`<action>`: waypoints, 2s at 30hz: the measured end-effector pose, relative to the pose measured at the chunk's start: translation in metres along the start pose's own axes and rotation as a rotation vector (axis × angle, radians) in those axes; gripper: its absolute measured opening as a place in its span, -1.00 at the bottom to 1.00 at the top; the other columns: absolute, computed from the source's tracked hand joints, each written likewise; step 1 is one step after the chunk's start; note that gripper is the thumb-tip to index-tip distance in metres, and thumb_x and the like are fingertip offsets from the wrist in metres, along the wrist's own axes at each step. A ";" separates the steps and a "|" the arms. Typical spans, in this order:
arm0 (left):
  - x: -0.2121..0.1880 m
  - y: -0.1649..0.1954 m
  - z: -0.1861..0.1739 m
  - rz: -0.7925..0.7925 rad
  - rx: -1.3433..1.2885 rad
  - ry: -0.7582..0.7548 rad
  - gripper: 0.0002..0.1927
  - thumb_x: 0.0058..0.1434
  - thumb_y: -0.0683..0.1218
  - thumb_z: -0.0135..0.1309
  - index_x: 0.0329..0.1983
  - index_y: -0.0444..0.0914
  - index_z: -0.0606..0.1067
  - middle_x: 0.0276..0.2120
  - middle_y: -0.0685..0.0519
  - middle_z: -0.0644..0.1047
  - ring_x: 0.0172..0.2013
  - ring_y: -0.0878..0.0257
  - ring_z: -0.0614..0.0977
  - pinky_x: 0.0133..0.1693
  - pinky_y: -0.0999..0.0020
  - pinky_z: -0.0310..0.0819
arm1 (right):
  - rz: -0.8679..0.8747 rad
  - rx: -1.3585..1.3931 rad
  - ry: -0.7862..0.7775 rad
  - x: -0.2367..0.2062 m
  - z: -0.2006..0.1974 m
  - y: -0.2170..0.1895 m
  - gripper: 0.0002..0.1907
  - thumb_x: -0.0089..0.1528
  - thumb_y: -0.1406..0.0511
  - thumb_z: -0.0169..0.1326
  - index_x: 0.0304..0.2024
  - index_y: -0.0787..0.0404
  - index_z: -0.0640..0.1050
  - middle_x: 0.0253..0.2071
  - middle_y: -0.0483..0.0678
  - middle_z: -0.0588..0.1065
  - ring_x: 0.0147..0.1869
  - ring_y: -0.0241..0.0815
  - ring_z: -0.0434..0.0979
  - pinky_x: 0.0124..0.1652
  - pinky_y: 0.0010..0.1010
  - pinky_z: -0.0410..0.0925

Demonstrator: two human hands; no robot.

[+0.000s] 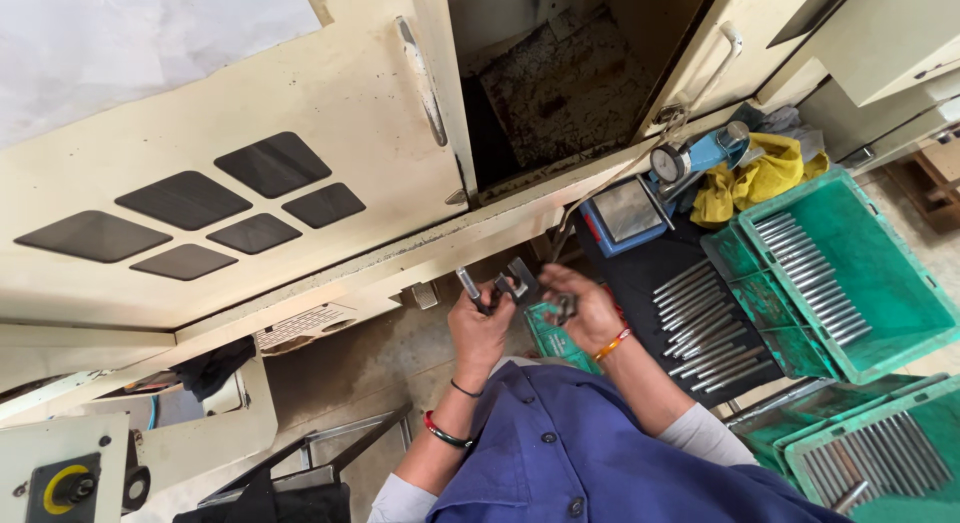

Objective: The person measures cylindrical metal rods using a dial caliper, wipes them with a yellow cloth, and places them into a green crate. The person also opens the machine door and places a rod inside the machine before closing the door.

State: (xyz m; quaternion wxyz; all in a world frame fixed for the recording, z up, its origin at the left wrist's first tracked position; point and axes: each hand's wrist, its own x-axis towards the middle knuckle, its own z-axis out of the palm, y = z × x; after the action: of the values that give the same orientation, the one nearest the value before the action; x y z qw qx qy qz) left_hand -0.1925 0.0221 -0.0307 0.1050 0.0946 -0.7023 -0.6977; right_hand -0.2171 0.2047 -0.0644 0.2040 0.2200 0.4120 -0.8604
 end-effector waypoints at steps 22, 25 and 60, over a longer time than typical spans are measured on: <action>-0.008 0.057 -0.013 0.546 0.446 -0.244 -0.68 0.17 -0.28 0.22 0.01 -0.24 0.61 -0.09 -0.04 0.58 -0.15 0.07 0.68 -0.16 0.27 0.61 | 0.000 -0.080 -0.124 0.018 -0.016 0.030 -0.55 0.19 -0.08 0.16 -0.15 0.11 0.52 -0.38 -0.19 0.43 -0.36 -0.38 0.36 -0.49 -0.53 0.25; -0.009 0.057 -0.012 0.577 0.419 -0.224 -0.67 0.16 -0.29 0.22 0.01 -0.24 0.61 -0.12 -0.04 0.58 -0.17 0.08 0.69 -0.17 0.28 0.62 | -0.016 -0.065 -0.163 0.020 -0.021 0.033 -0.57 0.22 -0.06 0.17 -0.12 0.10 0.51 -0.38 -0.19 0.42 -0.35 -0.37 0.36 -0.47 -0.53 0.25; -0.011 0.006 0.012 0.689 0.666 -0.187 -0.73 -0.06 -0.23 0.21 -0.27 -0.27 0.46 -0.48 -0.08 0.54 -0.49 -0.07 0.59 -0.46 0.08 0.46 | -0.210 -0.507 -0.222 -0.013 -0.013 0.007 -0.55 0.34 -0.06 0.03 -0.19 0.18 0.56 -0.41 -0.29 0.40 -0.39 -0.51 0.28 -0.40 -0.62 0.21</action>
State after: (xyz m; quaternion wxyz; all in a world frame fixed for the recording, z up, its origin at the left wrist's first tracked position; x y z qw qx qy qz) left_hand -0.1855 0.0368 -0.0246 0.2304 -0.1781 -0.8842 -0.3653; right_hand -0.2003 0.2129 -0.0689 0.2061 0.0228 0.6094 -0.7653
